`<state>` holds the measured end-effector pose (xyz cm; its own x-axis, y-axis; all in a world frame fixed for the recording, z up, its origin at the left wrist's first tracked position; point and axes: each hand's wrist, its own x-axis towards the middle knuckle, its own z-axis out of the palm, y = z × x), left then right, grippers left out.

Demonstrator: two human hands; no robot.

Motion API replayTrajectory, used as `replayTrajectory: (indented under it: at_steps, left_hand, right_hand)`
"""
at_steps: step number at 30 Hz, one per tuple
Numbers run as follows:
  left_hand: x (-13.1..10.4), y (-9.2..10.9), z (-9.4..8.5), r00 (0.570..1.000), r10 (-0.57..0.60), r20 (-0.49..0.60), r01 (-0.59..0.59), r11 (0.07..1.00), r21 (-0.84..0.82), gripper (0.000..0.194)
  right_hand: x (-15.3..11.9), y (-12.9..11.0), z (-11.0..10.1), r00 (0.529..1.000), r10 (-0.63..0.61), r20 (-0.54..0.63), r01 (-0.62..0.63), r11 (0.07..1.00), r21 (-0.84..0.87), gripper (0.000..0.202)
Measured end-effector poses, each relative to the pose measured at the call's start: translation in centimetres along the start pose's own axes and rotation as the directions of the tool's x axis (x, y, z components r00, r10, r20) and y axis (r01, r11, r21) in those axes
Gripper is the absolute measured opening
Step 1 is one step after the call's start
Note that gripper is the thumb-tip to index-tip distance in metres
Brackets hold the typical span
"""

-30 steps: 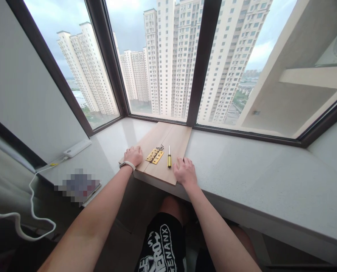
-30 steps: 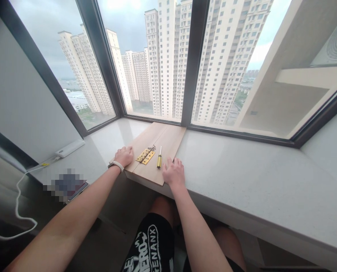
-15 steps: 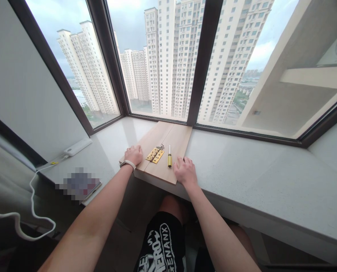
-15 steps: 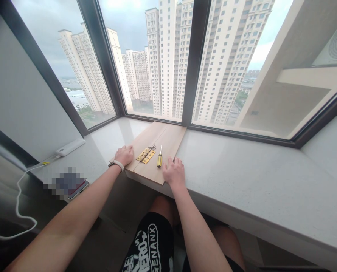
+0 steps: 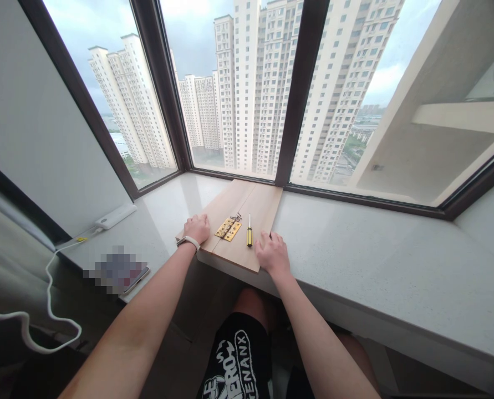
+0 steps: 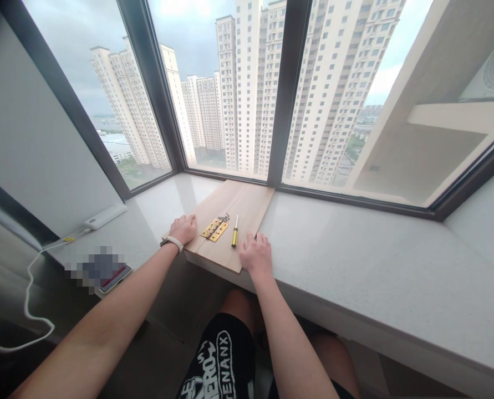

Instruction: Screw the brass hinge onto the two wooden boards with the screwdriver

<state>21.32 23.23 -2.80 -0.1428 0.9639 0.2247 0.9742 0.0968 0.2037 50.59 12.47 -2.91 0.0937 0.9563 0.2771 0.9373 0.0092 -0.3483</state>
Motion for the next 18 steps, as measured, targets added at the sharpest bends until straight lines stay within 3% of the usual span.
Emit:
replayTrajectory:
  at_steps: [18]
  left_hand:
    - [0.24, -0.36, 0.65, 1.000, -0.003, -0.018, 0.003, 1.000, -0.010, 0.048]
  right_hand:
    - [0.02, -0.19, -0.11, 1.000, -0.007, 0.011, 0.007, 0.999, -0.031, 0.053]
